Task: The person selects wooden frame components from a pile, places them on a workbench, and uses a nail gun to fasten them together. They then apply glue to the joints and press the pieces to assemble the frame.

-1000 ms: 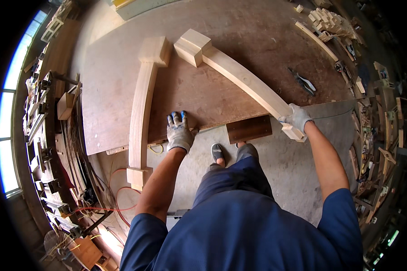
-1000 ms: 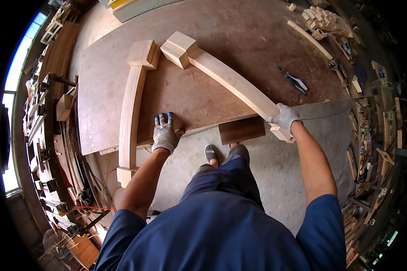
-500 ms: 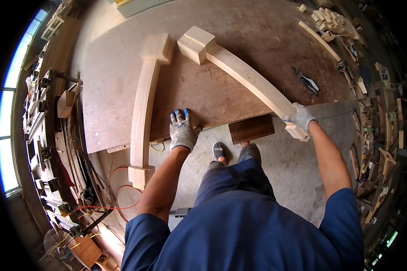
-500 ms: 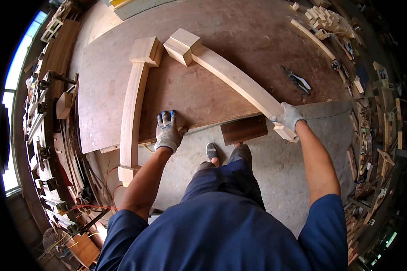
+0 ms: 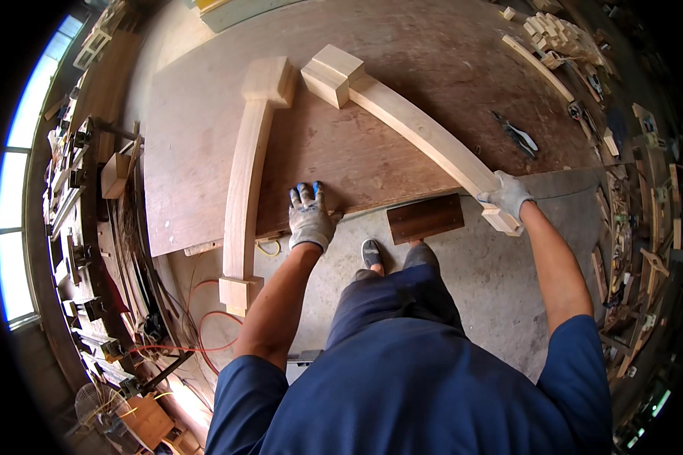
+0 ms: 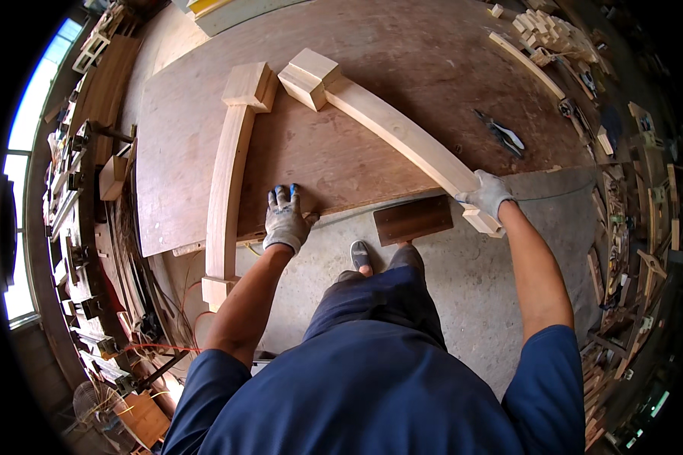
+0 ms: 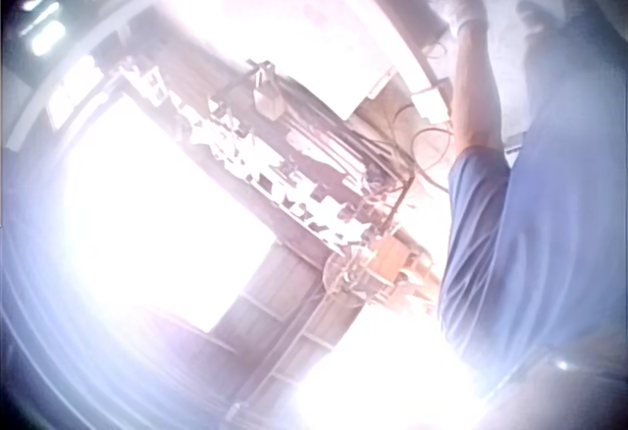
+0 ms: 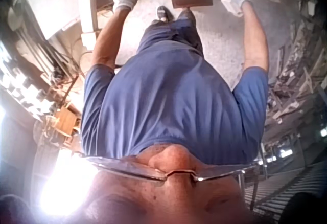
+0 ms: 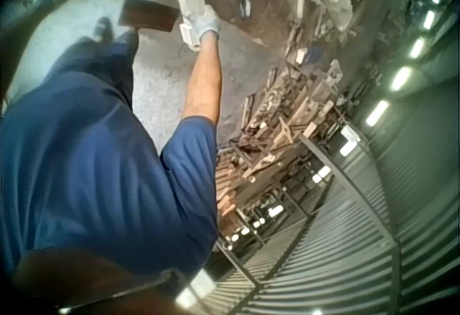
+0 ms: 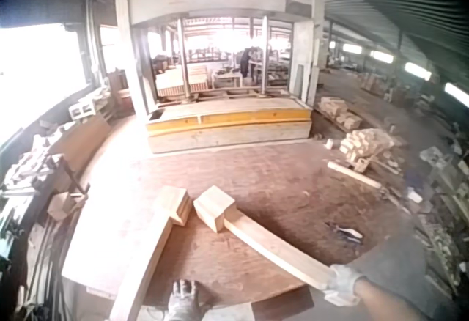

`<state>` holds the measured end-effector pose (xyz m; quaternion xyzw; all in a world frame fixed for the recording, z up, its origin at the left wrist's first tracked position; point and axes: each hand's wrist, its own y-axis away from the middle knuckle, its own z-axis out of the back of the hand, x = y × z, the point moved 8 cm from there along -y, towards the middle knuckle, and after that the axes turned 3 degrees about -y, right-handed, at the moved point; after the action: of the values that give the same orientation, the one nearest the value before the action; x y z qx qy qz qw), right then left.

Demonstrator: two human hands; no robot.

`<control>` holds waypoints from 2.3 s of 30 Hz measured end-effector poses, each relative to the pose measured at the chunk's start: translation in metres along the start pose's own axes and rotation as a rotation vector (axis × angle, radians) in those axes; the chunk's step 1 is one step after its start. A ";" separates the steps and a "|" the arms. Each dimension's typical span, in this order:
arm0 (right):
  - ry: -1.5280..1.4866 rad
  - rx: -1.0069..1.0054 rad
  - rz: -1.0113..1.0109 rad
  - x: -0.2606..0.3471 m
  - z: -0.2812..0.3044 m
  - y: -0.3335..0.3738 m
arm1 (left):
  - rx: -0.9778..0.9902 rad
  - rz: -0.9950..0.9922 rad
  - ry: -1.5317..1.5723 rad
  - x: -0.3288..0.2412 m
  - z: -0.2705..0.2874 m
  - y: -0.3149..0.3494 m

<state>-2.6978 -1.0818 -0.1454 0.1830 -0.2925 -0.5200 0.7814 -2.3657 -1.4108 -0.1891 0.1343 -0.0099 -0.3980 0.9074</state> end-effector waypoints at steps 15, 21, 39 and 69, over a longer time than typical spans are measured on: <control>-0.046 -0.051 0.057 -0.008 -0.003 -0.004 | 0.028 -0.004 -0.002 -0.002 0.002 0.002; -0.077 -0.024 0.037 -0.008 -0.004 -0.004 | 0.037 0.014 -0.011 0.000 -0.001 0.001; -0.060 -0.017 0.074 -0.017 -0.008 -0.015 | 0.094 0.035 0.004 0.000 -0.001 0.003; 0.022 -0.065 0.112 -0.005 -0.002 -0.002 | 0.115 0.067 0.018 0.002 -0.002 0.004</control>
<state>-2.6993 -1.0783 -0.1490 0.1463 -0.2766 -0.4826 0.8181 -2.3613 -1.4090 -0.1899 0.1894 -0.0294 -0.3650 0.9111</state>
